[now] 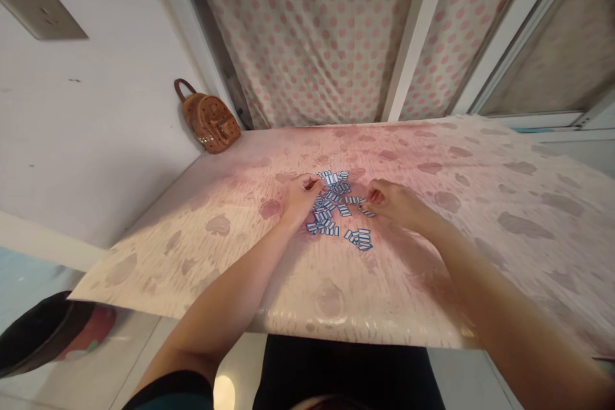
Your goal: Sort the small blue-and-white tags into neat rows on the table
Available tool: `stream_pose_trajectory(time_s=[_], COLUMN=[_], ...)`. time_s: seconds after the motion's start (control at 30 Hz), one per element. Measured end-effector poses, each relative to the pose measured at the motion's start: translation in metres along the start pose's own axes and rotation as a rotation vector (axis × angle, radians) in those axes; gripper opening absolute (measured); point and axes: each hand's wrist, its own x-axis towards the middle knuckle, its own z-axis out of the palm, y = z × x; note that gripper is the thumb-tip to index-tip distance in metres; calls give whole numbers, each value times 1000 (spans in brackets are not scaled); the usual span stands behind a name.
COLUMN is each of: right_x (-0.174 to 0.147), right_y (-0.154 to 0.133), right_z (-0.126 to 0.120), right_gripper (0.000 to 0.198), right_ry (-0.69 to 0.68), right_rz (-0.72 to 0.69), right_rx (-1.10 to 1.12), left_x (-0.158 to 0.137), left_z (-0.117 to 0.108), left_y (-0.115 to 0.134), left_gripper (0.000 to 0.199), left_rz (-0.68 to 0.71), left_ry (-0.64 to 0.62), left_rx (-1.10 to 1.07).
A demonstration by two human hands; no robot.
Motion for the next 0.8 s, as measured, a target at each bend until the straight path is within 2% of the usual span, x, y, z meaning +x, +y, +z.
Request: stream_pose_trajectory(time_s=[0.1, 0.17, 0.3, 0.37, 0.47, 0.53, 0.63, 0.8], right_x=[-11, -18, -26, -27, -26, -24, -17, -4], right_y=[-14, -21, -25, -24, -24, -24, -21, -8], right_z=[-4, -2, 6, 7, 3, -2, -4, 2], right_gripper=[11, 17, 46, 47, 34, 29, 25, 17], right_ry=[-249, -330, -391, -404, -422, -408, -318, -10], right_rz=[-84, -88, -122, -154, -181, -170, -114, -133], right_rx=[33, 15, 37, 63, 70, 69, 45, 31], left_x=[2, 4, 6, 6, 7, 8, 10, 10], left_z=[-1, -2, -6, -8, -11, -12, -14, -15], left_y=[-4, -5, -3, 0, 2, 3, 4, 6], left_gripper=[10, 11, 11, 11, 11, 11, 11, 11], left_rz=[-11, -19, -10, -12, -12, -9, -13, -41], left_ry=[15, 29, 46, 58, 66, 69, 74, 7], left_rx=[-6, -17, -37, -38, -33, -34, -39, -74])
